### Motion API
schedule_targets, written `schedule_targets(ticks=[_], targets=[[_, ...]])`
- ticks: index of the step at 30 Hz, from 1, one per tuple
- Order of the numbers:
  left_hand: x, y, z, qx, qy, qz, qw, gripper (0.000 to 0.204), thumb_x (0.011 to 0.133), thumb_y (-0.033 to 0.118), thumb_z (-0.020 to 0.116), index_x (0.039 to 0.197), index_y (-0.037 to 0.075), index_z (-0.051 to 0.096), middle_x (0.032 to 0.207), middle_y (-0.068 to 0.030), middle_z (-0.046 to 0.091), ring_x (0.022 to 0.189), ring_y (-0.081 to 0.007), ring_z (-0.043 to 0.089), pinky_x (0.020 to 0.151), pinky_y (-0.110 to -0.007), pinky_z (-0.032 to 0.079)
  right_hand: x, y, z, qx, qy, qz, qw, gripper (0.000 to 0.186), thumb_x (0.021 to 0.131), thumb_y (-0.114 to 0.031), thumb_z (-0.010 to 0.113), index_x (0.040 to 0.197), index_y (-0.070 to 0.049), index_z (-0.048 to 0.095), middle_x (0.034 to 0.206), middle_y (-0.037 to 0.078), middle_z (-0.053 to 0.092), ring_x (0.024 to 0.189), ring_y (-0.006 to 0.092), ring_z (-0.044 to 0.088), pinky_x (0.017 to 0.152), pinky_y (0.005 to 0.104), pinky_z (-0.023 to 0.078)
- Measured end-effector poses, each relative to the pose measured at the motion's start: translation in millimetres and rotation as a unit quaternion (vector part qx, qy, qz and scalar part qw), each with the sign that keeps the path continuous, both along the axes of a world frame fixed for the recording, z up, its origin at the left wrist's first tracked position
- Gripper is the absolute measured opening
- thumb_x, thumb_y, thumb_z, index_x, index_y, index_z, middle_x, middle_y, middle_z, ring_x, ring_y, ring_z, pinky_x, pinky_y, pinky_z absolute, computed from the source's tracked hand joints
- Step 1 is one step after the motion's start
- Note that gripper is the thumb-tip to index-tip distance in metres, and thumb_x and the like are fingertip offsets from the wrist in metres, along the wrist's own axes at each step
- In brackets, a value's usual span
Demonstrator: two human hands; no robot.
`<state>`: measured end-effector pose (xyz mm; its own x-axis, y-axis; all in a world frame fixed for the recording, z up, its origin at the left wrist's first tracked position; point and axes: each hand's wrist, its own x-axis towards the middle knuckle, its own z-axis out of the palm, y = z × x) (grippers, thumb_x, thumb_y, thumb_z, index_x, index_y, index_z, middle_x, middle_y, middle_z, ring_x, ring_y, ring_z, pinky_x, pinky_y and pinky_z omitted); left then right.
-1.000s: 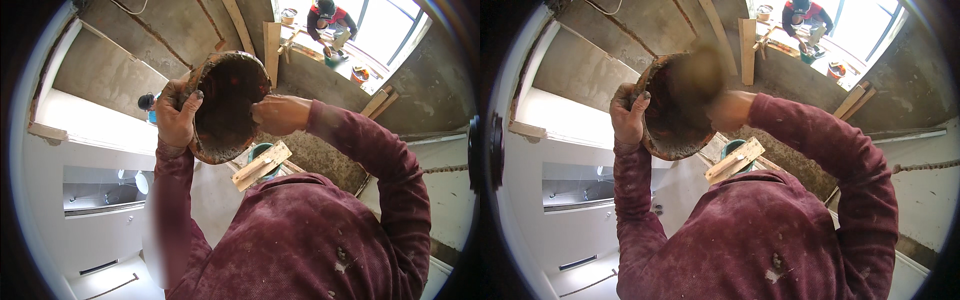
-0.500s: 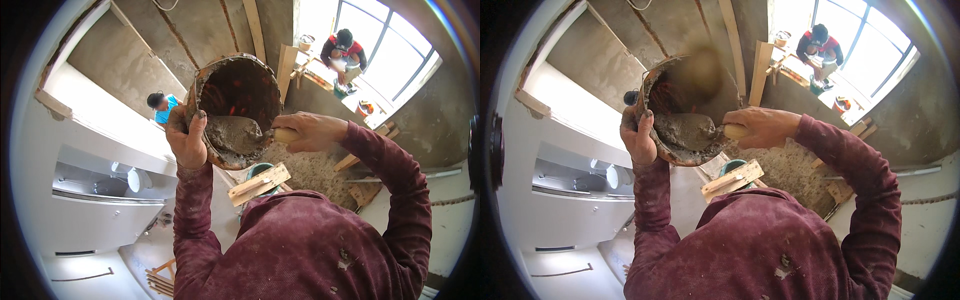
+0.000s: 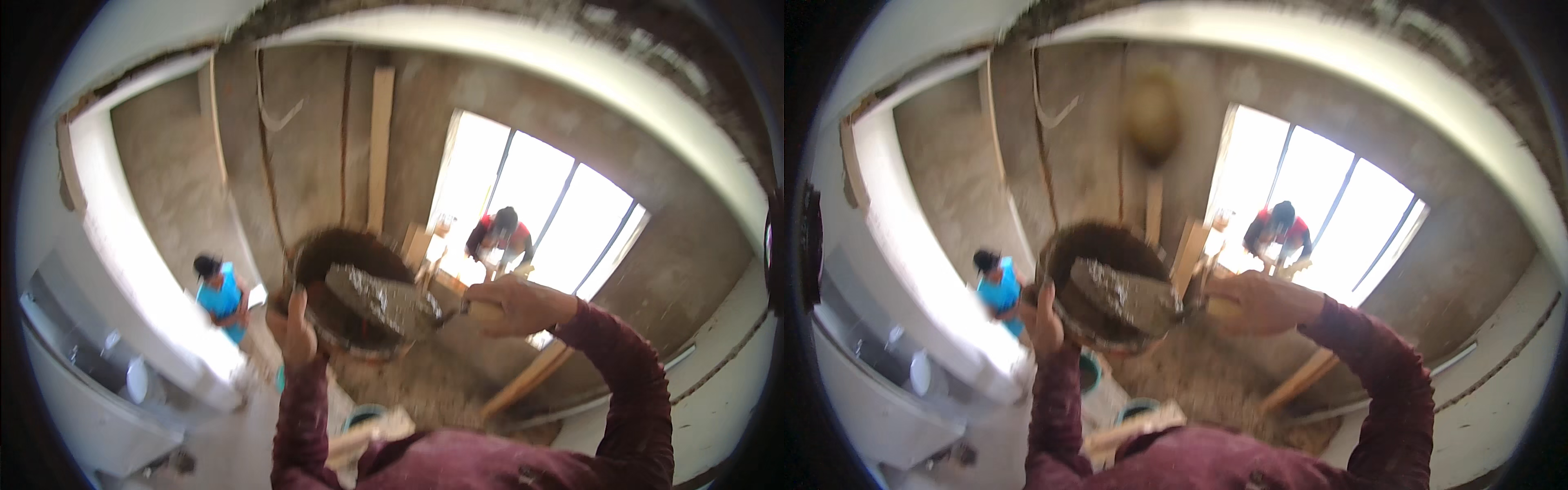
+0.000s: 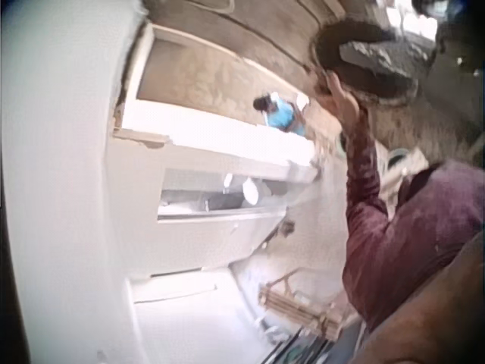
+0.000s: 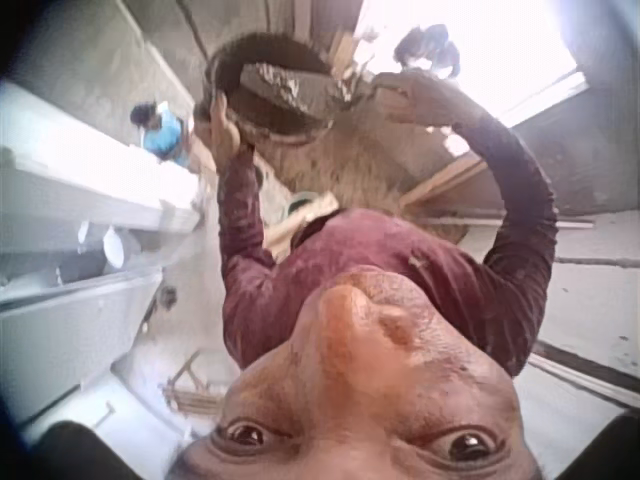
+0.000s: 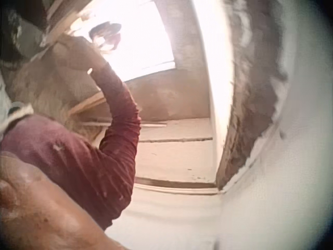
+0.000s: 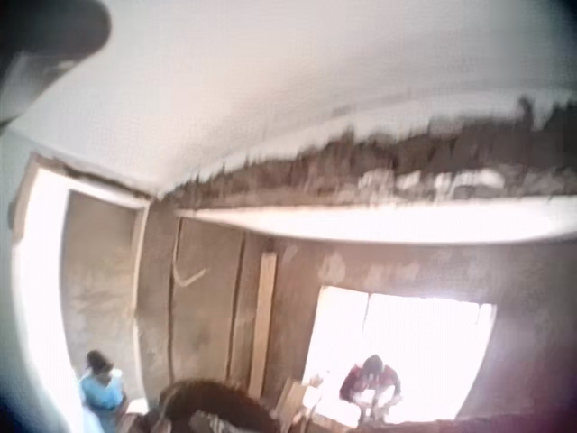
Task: The person applies plaster to the upper edge of a doorway using a trowel while holding a bucket of plaster by hand.
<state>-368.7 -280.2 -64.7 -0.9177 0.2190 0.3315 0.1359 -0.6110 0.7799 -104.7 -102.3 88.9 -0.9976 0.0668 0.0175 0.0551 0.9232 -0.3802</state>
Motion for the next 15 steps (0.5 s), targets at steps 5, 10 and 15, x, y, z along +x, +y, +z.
schedule_targets(ticks=[5,10,15], targets=[[-31,12,10,-0.141,-0.005,0.062,0.988,0.022,0.086,0.017,0.06,0.09,-0.005,0.059,0.084,-0.0063,0.06,0.075,-0.0134,0.053,0.07,-0.028,0.044,-4,-20,91,0.186,0.011,0.028,0.982,0.037,0.079,-0.023,0.063,0.11,-0.003,0.056,0.091,0.014,0.063,0.083,0.0238,0.063,0.075,0.0366,0.048],[-64,42,-12,-0.089,0.036,0.047,0.994,0.019,0.086,0.014,0.059,0.089,-0.004,0.058,0.085,-0.0061,0.06,0.077,-0.0147,0.053,0.074,-0.03,0.043,-11,-25,150,0.116,0.023,-0.021,0.993,0.041,0.075,-0.021,0.07,0.11,-0.004,0.059,0.089,0.008,0.064,0.078,0.0197,0.062,0.07,0.0324,0.048],[-89,51,-17,-0.087,-0.045,0.075,0.992,0.021,0.087,0.016,0.059,0.092,-0.004,0.057,0.09,-0.0074,0.06,0.082,-0.0153,0.053,0.079,-0.029,0.042,-36,-87,189,0.051,0.001,-0.18,0.982,0.035,0.077,-0.009,0.065,0.111,-0.003,0.061,0.089,0.006,0.063,0.064,0.0099,0.058,0.051,0.0229,0.046]])
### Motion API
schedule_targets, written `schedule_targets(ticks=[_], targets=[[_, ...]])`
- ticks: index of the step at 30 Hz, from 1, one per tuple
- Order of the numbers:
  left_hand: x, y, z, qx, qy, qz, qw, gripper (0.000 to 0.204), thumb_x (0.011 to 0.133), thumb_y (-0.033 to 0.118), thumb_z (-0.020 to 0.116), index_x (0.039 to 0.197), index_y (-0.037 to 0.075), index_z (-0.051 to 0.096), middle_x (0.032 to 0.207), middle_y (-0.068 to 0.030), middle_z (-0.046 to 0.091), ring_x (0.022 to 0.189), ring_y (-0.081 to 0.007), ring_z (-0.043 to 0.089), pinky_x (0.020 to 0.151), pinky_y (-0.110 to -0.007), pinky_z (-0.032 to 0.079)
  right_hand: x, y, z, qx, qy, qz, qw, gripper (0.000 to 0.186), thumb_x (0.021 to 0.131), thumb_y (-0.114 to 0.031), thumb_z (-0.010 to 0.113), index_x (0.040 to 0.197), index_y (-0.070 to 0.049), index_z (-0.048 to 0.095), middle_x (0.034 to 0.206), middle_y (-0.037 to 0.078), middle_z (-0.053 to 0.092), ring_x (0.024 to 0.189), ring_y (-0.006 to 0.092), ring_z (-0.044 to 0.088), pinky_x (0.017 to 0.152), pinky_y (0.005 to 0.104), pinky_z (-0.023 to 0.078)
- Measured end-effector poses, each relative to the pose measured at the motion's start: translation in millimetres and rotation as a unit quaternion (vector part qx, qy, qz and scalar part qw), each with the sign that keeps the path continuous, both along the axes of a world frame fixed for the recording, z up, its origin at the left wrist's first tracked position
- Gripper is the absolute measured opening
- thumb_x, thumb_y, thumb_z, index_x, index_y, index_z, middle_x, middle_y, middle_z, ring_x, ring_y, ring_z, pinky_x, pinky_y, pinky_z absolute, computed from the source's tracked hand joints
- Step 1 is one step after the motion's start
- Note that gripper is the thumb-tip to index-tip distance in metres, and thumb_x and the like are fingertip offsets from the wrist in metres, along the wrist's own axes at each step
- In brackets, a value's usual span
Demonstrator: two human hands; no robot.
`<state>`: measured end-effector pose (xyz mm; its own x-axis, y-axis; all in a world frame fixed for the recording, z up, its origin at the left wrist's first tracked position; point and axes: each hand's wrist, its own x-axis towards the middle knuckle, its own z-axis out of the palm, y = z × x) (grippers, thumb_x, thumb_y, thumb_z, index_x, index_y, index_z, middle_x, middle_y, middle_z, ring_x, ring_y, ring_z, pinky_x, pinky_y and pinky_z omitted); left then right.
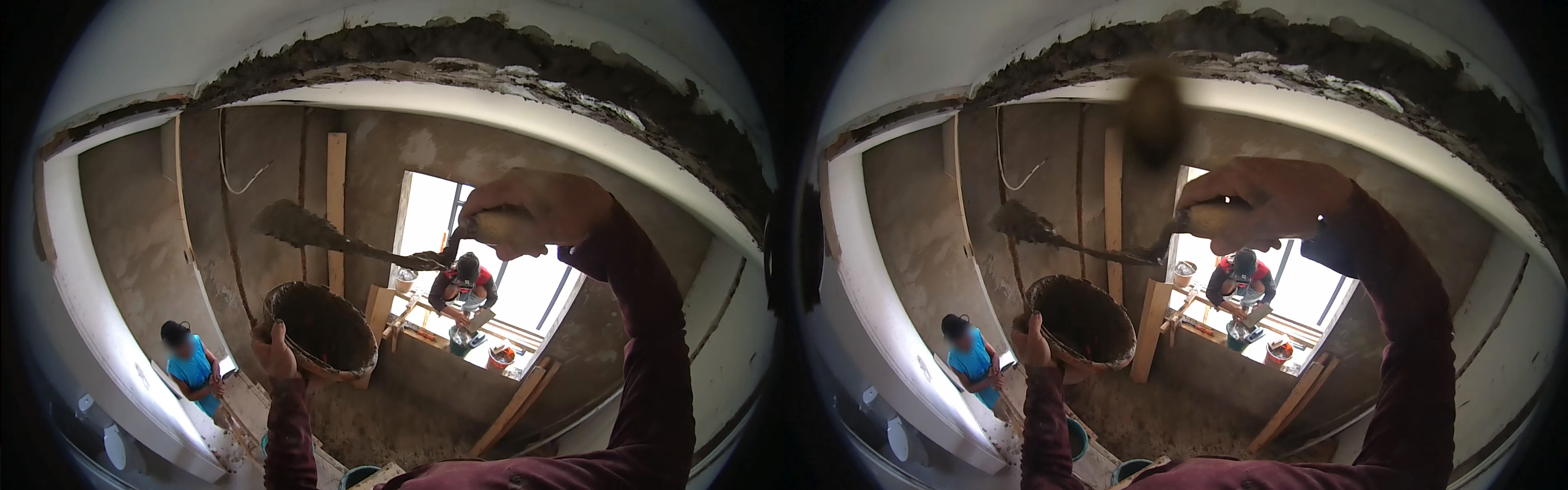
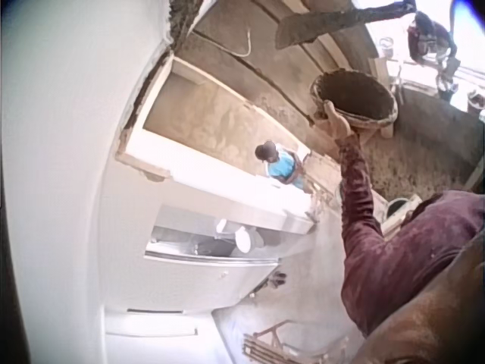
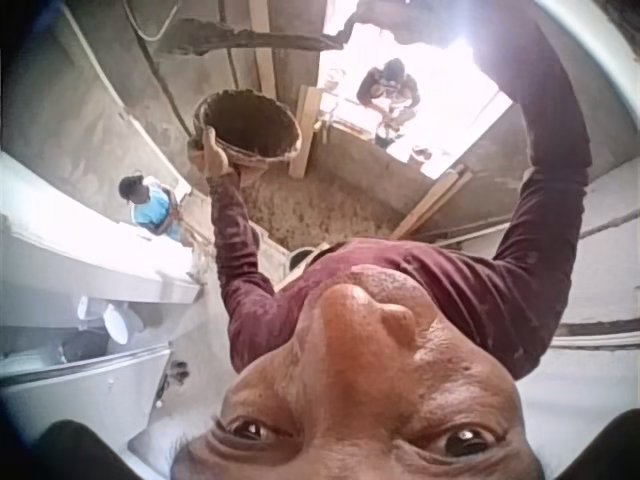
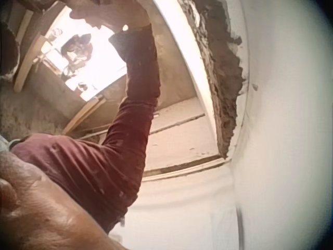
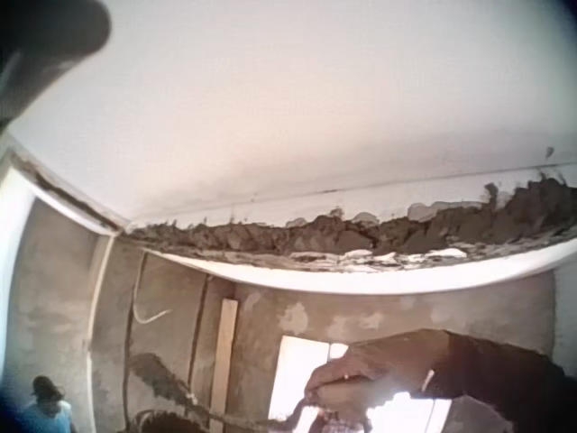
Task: The person applies plaster to the upper edge of a doorway using a trowel while holding a bucket of plaster by hand.
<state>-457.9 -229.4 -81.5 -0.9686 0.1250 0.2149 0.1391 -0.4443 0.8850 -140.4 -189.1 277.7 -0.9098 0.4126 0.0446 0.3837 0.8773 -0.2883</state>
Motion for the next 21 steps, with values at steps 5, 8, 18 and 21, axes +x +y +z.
schedule_targets(ticks=[5,8,18,21], targets=[[-3,47,17,0.076,0.006,-0.129,0.989,0.032,0.081,0.022,0.064,0.099,-0.004,0.057,0.098,-0.0115,0.059,0.088,-0.0206,0.055,0.08,-0.032,0.045,0,47,21,-0.045,0.258,-0.021,0.965,0.032,0.082,-0.013,0.064,0.11,0.0,0.059,0.085,0.004,0.061,0.071,0.008,0.059,0.052,0.0216,0.046],[-23,51,44,0.063,0.075,-0.13,0.987,0.037,0.083,0.025,0.063,0.107,-0.003,0.057,0.105,-0.0108,0.058,0.093,-0.0199,0.055,0.085,-0.031,0.043,24,68,55,-0.019,0.338,-0.003,0.941,0.032,0.087,-0.018,0.06,0.114,-0.001,0.056,0.072,0.0,0.055,0.06,0.0057,0.052,0.045,0.0196,0.04],[-16,118,188,0.103,0.063,-0.204,0.971,0.046,0.083,0.027,0.063,0.116,-0.006,0.057,0.109,-0.0114,0.061,0.097,-0.0201,0.057,0.083,-0.032,0.044,64,-8,24,0.733,0.151,-0.025,0.663,0.033,0.092,-0.022,0.053,0.122,-0.007,0.054,0.09,0.007,0.062,0.071,0.0173,0.06,0.063,0.0301,0.048],[-3,107,216,0.143,0.069,-0.234,0.959,0.046,0.081,0.025,0.065,0.113,-0.007,0.058,0.103,-0.0132,0.063,0.092,-0.0226,0.059,0.081,-0.033,0.046,30,-9,31,0.77,0.088,-0.073,0.628,0.034,0.091,-0.02,0.054,0.123,-0.008,0.053,0.102,0.01,0.062,0.085,0.0261,0.062,0.074,0.0368,0.05]])
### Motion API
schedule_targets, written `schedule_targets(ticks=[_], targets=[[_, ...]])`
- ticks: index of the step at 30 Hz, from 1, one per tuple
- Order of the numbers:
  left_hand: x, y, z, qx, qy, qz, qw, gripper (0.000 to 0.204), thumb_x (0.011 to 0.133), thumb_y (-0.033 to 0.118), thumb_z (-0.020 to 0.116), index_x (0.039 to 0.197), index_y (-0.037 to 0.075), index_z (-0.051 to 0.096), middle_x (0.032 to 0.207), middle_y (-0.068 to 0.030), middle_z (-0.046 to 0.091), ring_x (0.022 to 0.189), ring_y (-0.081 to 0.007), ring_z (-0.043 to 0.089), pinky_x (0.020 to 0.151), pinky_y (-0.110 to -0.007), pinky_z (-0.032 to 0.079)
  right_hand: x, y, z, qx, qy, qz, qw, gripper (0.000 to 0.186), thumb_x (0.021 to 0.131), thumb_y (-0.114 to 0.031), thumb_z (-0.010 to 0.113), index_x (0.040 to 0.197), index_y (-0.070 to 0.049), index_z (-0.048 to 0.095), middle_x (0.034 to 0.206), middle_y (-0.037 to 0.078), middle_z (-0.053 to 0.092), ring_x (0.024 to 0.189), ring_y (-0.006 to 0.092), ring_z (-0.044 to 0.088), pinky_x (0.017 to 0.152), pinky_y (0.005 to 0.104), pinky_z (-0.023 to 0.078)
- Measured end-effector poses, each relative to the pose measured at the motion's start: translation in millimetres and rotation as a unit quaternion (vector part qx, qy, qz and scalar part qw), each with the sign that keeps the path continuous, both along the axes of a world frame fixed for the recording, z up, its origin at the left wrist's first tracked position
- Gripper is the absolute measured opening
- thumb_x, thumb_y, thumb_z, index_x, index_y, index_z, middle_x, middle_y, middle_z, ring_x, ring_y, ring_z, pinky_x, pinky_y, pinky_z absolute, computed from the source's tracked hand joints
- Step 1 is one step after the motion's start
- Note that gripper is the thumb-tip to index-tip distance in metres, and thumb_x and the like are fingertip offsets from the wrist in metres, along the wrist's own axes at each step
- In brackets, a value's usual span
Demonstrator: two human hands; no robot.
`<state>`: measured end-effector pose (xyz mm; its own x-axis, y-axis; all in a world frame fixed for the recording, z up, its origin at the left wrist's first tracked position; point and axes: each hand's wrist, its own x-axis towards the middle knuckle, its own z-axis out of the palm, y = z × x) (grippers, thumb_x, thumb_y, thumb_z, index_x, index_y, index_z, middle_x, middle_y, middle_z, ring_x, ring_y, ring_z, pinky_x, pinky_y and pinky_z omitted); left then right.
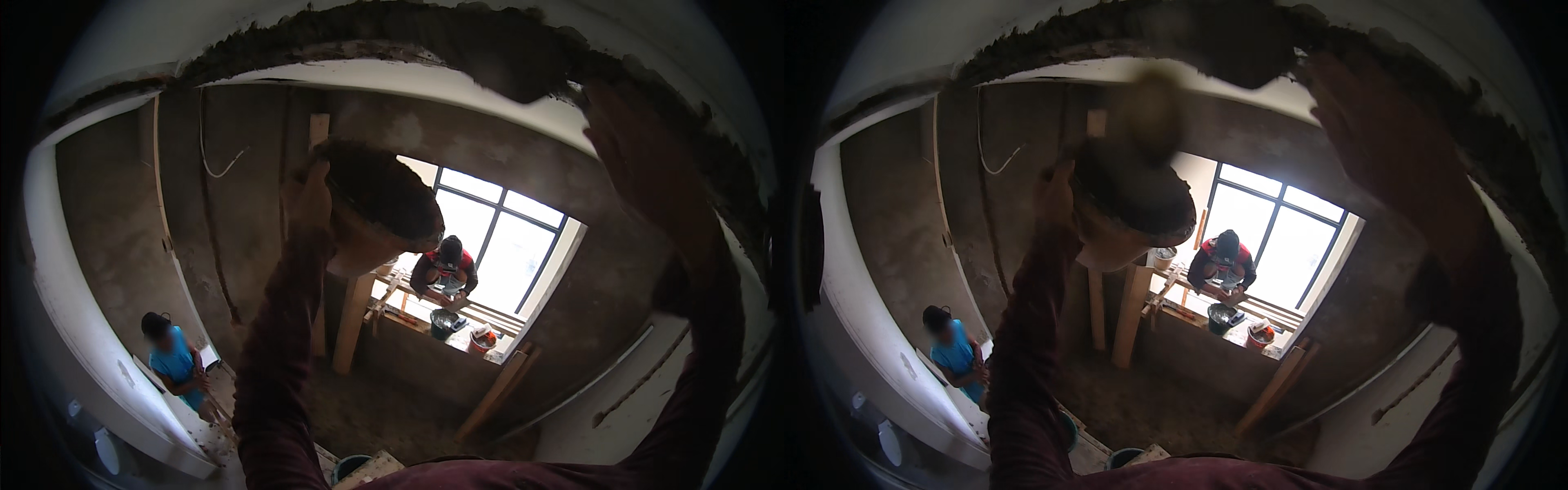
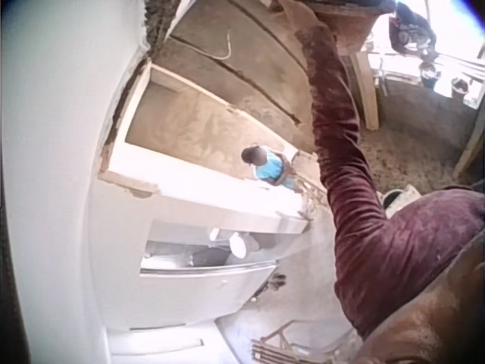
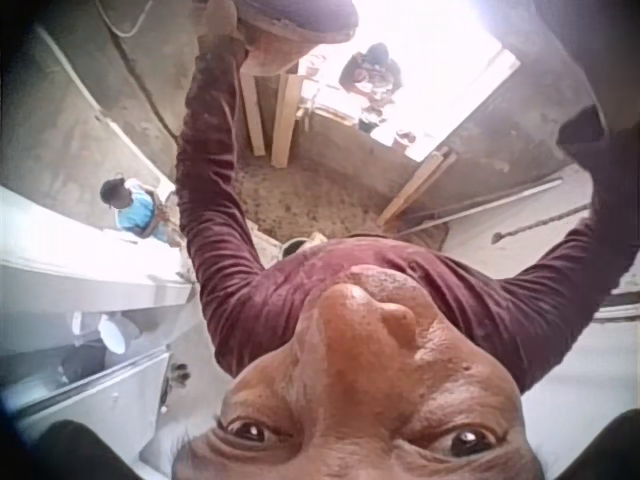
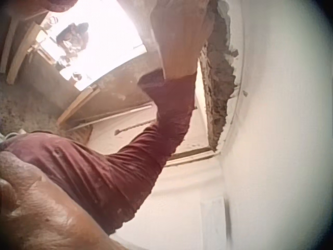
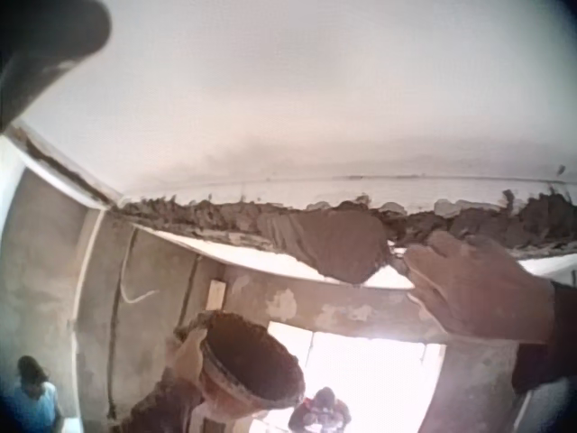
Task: The person applies plaster to the upper edge of a doorway using a trowel while holding a bucket of plaster by hand.
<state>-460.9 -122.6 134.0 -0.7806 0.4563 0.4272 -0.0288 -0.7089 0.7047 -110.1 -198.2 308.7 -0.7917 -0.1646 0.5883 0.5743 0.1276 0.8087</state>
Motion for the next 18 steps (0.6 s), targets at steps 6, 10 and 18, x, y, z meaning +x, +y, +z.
schedule_targets(ticks=[6,10,18], targets=[[-5,27,-17,0.0,0.01,-0.007,1.0,0.041,0.077,0.025,0.067,0.103,-0.007,0.061,0.095,-0.0136,0.063,0.088,-0.0224,0.06,0.078,-0.033,0.046,-50,-17,45,0.019,0.002,-0.155,0.988,0.036,0.088,-0.013,0.057,0.124,-0.011,0.052,0.1,0.014,0.061,0.087,0.0315,0.061,0.075,0.0398,0.05],[-4,38,-38,0.006,0.038,0.04,0.998,0.033,0.076,0.021,0.068,0.093,-0.007,0.062,0.084,-0.0127,0.063,0.081,-0.0221,0.06,0.074,-0.034,0.047,11,2,68,0.013,-0.05,-0.096,0.994,0.036,0.089,-0.014,0.056,0.125,-0.009,0.052,0.102,0.012,0.061,0.086,0.0294,0.061,0.075,0.0387,0.05],[-16,21,-54,-0.025,0.067,0.022,0.997,0.031,0.076,0.021,0.067,0.088,-0.006,0.061,0.078,-0.0123,0.06,0.076,-0.0219,0.058,0.072,-0.035,0.046,-29,25,-41,-0.111,0.082,0.047,0.989,0.026,0.086,-0.016,0.055,0.111,-0.009,0.058,0.097,0.01,0.06,0.084,0.0288,0.061,0.072,0.0373,0.049]])
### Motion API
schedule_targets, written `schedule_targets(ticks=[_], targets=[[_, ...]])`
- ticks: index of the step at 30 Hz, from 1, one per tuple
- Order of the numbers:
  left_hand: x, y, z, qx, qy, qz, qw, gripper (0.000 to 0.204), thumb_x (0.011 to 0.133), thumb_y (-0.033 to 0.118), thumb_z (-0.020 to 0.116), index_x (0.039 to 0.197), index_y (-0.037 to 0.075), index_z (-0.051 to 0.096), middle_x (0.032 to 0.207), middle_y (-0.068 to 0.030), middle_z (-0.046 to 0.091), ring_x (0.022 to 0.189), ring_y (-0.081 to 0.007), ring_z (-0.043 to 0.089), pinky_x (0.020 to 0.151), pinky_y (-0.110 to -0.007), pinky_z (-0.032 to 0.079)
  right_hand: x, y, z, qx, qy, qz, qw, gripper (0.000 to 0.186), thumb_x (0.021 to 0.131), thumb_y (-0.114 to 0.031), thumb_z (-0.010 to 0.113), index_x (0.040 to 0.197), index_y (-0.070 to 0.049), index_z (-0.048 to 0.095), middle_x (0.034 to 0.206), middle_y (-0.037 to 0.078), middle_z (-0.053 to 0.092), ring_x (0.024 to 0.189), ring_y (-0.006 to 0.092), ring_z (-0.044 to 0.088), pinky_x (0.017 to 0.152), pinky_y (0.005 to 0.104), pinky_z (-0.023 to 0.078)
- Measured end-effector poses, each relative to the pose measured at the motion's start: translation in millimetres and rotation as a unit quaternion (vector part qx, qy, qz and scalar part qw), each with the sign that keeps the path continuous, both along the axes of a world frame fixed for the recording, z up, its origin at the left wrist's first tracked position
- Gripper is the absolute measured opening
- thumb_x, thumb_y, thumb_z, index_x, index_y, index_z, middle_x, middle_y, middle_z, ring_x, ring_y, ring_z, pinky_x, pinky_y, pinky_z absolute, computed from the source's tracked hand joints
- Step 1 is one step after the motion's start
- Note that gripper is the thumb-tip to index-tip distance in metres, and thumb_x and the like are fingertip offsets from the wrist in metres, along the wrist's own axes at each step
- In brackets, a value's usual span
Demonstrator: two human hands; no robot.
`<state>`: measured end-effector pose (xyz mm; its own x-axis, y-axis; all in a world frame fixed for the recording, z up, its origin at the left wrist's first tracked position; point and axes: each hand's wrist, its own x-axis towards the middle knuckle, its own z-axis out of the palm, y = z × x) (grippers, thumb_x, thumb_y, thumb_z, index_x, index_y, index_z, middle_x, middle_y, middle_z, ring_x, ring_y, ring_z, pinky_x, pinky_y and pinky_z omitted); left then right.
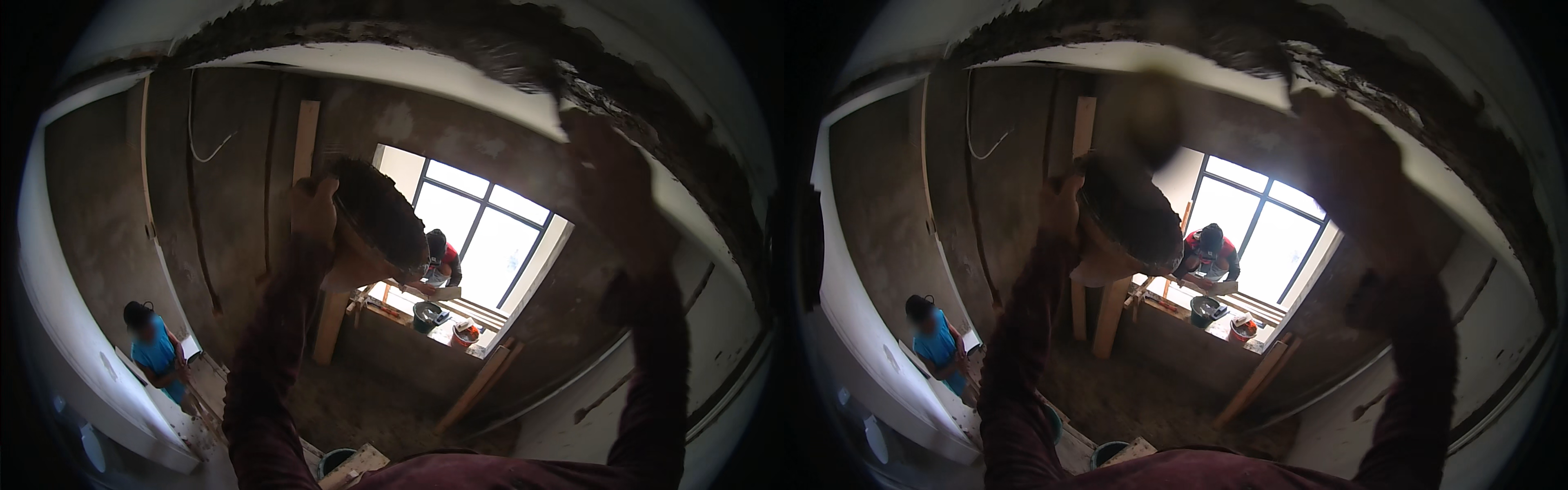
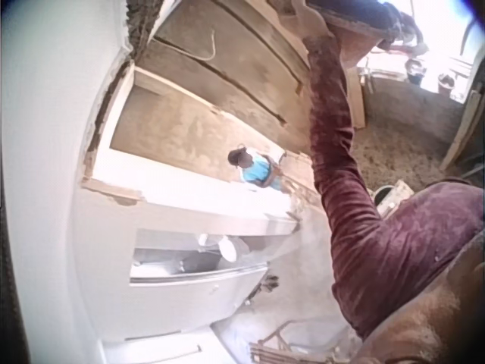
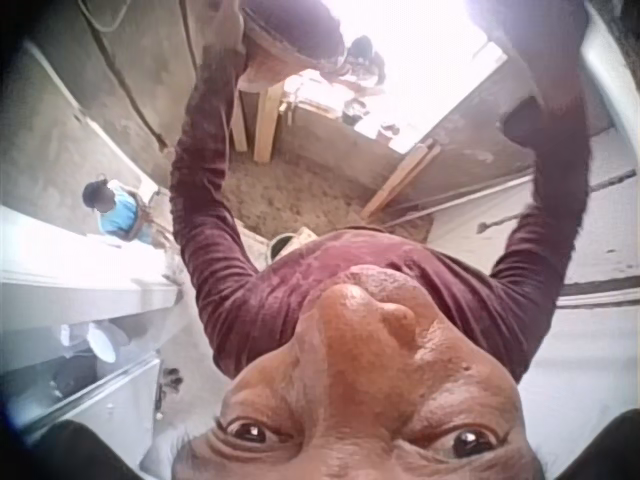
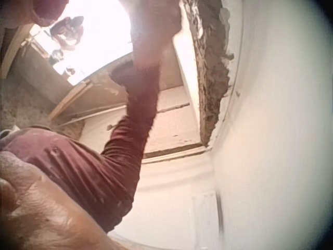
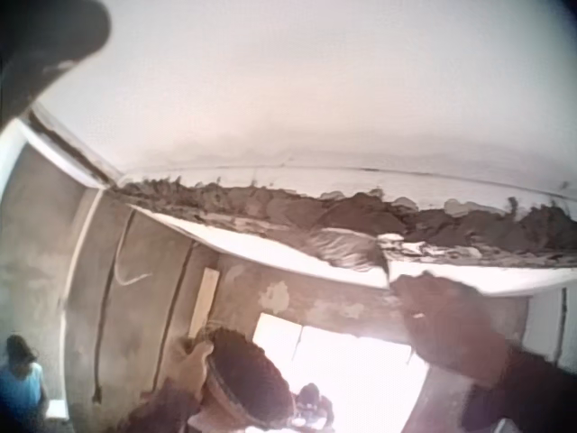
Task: The person applies plaster to the upper edge of a doorway using a trowel while holding a bucket of plaster by hand.
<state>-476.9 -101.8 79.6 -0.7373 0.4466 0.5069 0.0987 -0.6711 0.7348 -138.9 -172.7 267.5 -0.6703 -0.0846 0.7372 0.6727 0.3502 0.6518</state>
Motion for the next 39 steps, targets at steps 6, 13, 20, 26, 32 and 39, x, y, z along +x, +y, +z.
schedule_targets(ticks=[6,13,20,26,32,39], targets=[[32,-10,-20,-0.011,-0.047,-0.102,0.994,0.033,0.079,0.021,0.063,0.097,-0.007,0.061,0.087,-0.0132,0.062,0.081,-0.0213,0.058,0.075,-0.034,0.046,-49,95,-22,-0.076,0.071,0.046,0.994,0.025,0.083,-0.014,0.052,0.108,-0.011,0.054,0.087,0.008,0.054,0.073,0.025,0.059,0.062,0.0371,0.052],[7,-29,-54,-0.082,-0.002,-0.012,0.997,0.031,0.082,0.018,0.061,0.099,-0.007,0.061,0.092,-0.0108,0.064,0.082,-0.0184,0.059,0.076,-0.031,0.046,-11,116,-15,-0.065,0.144,0.154,0.975,0.035,0.084,-0.012,0.064,0.119,-0.011,0.059,0.083,0.009,0.062,0.069,0.0219,0.061,0.064,0.0339,0.051],[40,-44,-35,-0.151,-0.028,0.055,0.987,0.026,0.08,0.014,0.062,0.094,-0.007,0.061,0.089,-0.0113,0.063,0.08,-0.0176,0.058,0.075,-0.031,0.046,70,114,-18,-0.08,0.173,0.112,0.975,0.037,0.085,-0.016,0.064,0.121,-0.011,0.059,0.083,0.008,0.062,0.07,0.0188,0.063,0.064,0.032,0.051],[17,-20,-58,-0.128,-0.02,-0.002,0.992,0.028,0.079,0.015,0.064,0.096,-0.007,0.06,0.09,-0.0111,0.063,0.08,-0.0178,0.058,0.075,-0.031,0.046,50,106,-49,-0.079,0.176,0.189,0.963,0.036,0.083,-0.014,0.064,0.118,-0.015,0.061,0.083,0.006,0.062,0.071,0.0199,0.063,0.061,0.0343,0.051],[61,-28,-21,-0.112,-0.035,-0.052,0.992,0.025,0.08,0.013,0.062,0.096,-0.006,0.061,0.089,-0.0097,0.063,0.079,-0.0171,0.059,0.074,-0.029,0.047,50,142,-14,-0.078,0.175,0.149,0.97,0.038,0.08,-0.016,0.068,0.117,-0.015,0.061,0.081,0.007,0.061,0.071,0.0223,0.061,0.063,0.0335,0.05],[64,-28,-33,-0.131,0.011,-0.061,0.989,0.025,0.079,0.014,0.063,0.095,-0.006,0.062,0.09,-0.0097,0.064,0.08,-0.0162,0.059,0.074,-0.029,0.046,103,126,-43,-0.068,0.175,0.157,0.97,0.037,0.08,-0.011,0.066,0.117,-0.011,0.06,0.08,0.009,0.063,0.072,0.0229,0.062,0.064,0.0338,0.05]])
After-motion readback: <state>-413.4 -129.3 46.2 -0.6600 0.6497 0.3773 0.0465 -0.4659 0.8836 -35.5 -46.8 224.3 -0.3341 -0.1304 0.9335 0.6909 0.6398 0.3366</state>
